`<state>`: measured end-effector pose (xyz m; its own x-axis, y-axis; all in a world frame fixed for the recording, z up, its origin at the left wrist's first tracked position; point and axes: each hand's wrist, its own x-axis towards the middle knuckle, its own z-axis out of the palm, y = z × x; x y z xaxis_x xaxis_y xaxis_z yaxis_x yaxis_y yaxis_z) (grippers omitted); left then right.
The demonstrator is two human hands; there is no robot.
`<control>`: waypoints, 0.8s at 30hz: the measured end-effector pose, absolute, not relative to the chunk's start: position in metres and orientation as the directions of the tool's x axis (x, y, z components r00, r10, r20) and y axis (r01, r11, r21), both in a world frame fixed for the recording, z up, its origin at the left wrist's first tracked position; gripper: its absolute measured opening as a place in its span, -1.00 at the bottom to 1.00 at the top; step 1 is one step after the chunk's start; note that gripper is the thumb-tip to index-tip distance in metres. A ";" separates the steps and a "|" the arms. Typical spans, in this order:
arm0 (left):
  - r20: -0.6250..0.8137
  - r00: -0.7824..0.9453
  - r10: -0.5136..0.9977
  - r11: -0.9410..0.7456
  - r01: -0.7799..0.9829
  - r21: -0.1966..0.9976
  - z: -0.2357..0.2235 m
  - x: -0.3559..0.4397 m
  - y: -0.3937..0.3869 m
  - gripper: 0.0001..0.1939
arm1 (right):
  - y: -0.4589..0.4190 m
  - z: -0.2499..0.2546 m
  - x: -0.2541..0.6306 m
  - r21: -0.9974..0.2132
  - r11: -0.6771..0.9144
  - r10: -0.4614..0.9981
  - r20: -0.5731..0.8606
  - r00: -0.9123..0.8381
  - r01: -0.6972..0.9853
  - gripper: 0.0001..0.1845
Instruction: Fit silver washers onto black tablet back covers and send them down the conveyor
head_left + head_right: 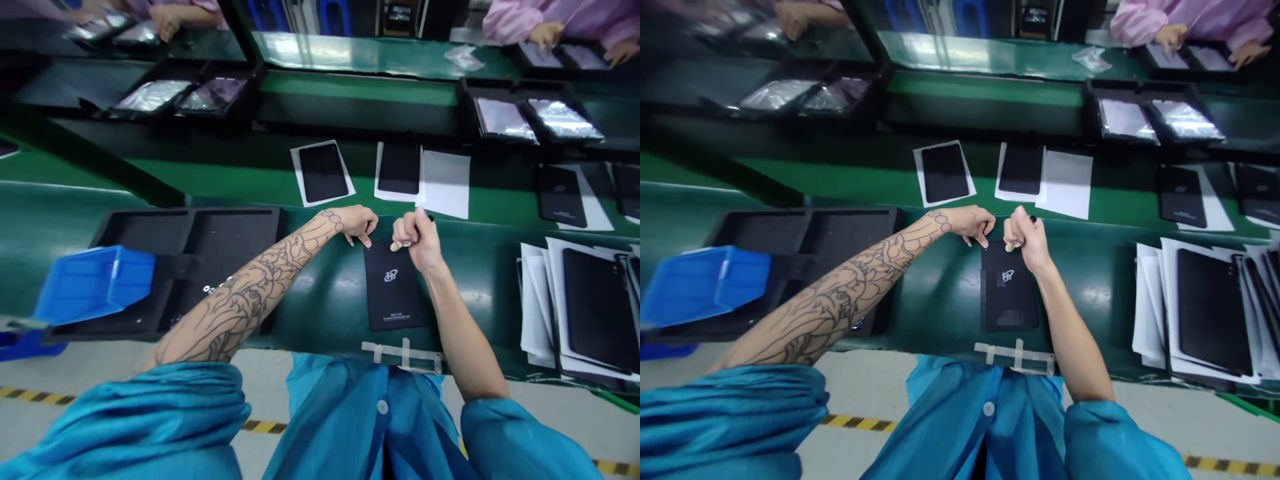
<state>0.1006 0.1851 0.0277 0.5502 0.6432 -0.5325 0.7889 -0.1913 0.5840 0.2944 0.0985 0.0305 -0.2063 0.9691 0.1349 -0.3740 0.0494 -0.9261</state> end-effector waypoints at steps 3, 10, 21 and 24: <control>-0.141 0.557 0.818 -0.297 0.619 0.727 0.018 0.071 0.137 -0.78 | 0.103 0.027 0.260 -0.937 0.079 0.969 0.153 -0.195 -0.341 -0.12; 0.432 -0.211 0.877 -0.128 0.765 0.631 0.022 -0.043 -0.035 -0.85 | 0.116 0.013 0.230 -0.954 0.081 0.941 0.168 -0.294 -0.287 -0.14; 0.263 -0.288 0.921 0.194 0.924 0.331 -0.012 -0.111 -0.111 -0.59 | 0.110 -0.003 0.223 -0.972 0.183 0.916 0.223 -0.334 -0.147 -0.17; 0.217 -0.264 0.940 0.189 0.931 0.314 -0.010 -0.104 -0.111 -0.57 | 0.105 -0.005 0.223 -0.965 0.224 0.914 0.256 -0.316 -0.134 -0.19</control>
